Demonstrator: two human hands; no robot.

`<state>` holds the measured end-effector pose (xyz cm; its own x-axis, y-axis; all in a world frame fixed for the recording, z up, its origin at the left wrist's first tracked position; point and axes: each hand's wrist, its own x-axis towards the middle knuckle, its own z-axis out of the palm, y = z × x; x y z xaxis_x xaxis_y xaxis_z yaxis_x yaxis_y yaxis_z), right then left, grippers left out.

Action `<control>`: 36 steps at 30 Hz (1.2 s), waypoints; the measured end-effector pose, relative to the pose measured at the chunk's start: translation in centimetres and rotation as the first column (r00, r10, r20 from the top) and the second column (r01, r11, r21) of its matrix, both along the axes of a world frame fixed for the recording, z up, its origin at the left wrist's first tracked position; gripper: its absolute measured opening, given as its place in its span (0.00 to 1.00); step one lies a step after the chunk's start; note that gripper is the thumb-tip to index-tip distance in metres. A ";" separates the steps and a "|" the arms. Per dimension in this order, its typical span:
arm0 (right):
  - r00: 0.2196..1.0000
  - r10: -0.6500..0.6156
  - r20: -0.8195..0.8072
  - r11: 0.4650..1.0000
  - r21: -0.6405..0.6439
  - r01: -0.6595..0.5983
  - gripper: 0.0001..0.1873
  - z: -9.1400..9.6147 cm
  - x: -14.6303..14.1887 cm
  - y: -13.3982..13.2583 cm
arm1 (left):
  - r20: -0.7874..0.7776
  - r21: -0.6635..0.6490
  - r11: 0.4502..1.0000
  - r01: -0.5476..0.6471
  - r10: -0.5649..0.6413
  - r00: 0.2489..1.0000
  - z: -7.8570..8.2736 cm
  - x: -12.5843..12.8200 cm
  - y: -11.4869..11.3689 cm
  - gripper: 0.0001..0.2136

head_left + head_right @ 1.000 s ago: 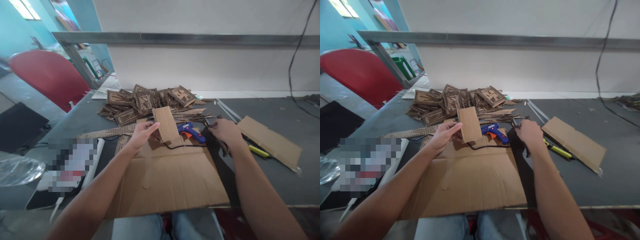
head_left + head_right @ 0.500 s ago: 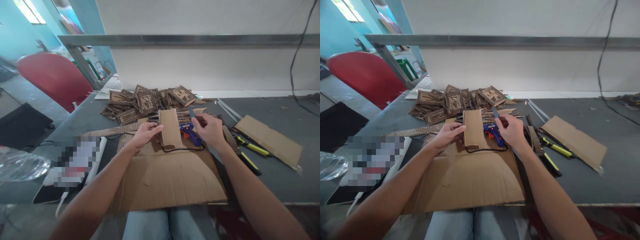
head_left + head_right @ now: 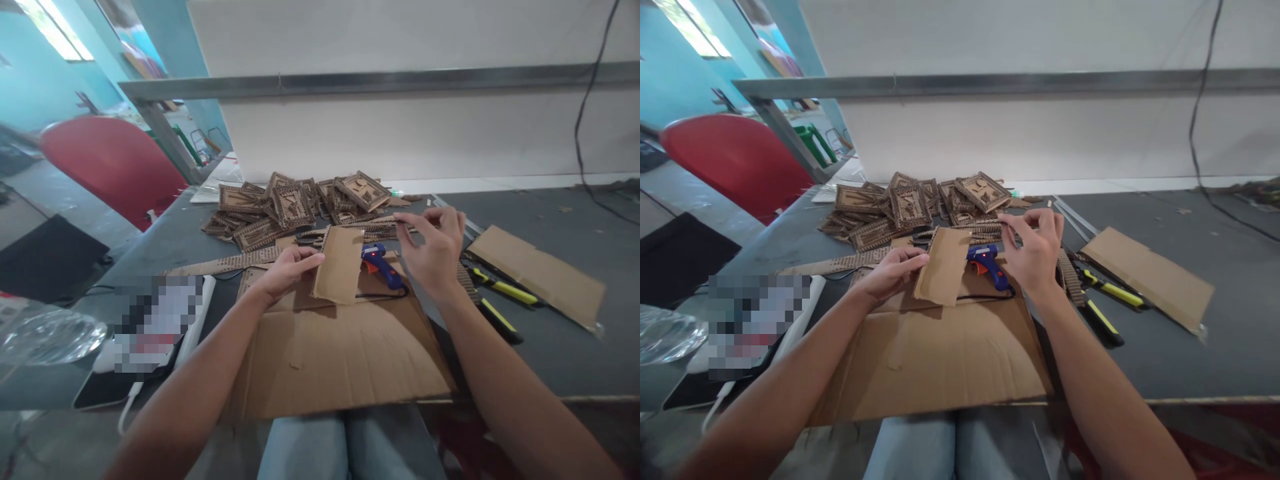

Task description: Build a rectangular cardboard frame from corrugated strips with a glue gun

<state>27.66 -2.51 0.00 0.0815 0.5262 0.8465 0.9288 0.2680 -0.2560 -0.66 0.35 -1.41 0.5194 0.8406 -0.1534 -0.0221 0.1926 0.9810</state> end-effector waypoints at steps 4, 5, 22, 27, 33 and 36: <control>0.999 0.029 -0.041 0.987 -0.154 -0.035 0.15 0.5 -0.3 -0.7 | 0.021 -0.012 1.000 -0.024 0.025 0.999 0.3 0.1 -0.1 0.17; 0.997 0.045 -0.064 0.981 -0.185 -0.056 0.16 0.6 -0.4 -0.8 | 0.019 -0.017 0.999 -0.028 0.029 0.999 0.4 0.2 -0.1 0.17; 0.851 0.512 -0.115 0.825 -0.211 -0.524 0.08 -0.1 -1.4 -0.6 | -0.098 -0.015 0.998 0.063 -0.064 0.993 1.0 -0.2 -0.5 0.17; 0.824 0.553 0.119 0.824 -0.225 -0.521 0.13 0.3 -2.6 -1.2 | -0.172 0.007 0.996 0.093 -0.091 0.981 1.5 0.0 -1.0 0.18; 0.766 0.623 0.162 0.766 -0.328 -0.553 0.13 -0.4 -4.0 -1.4 | -0.210 0.063 0.987 0.149 -0.133 0.969 1.3 0.2 -1.1 0.19; 0.741 0.661 0.119 0.725 -0.358 -0.589 0.11 -0.7 -4.1 -1.3 | -0.263 0.113 0.984 0.134 -0.101 0.960 1.3 0.2 -0.9 0.19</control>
<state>23.56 -3.85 -0.66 -0.5227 0.6005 0.6051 0.6130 0.7580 -0.2226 -0.43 -0.59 -0.12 0.5735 0.7973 -0.1883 0.2471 0.0509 0.9677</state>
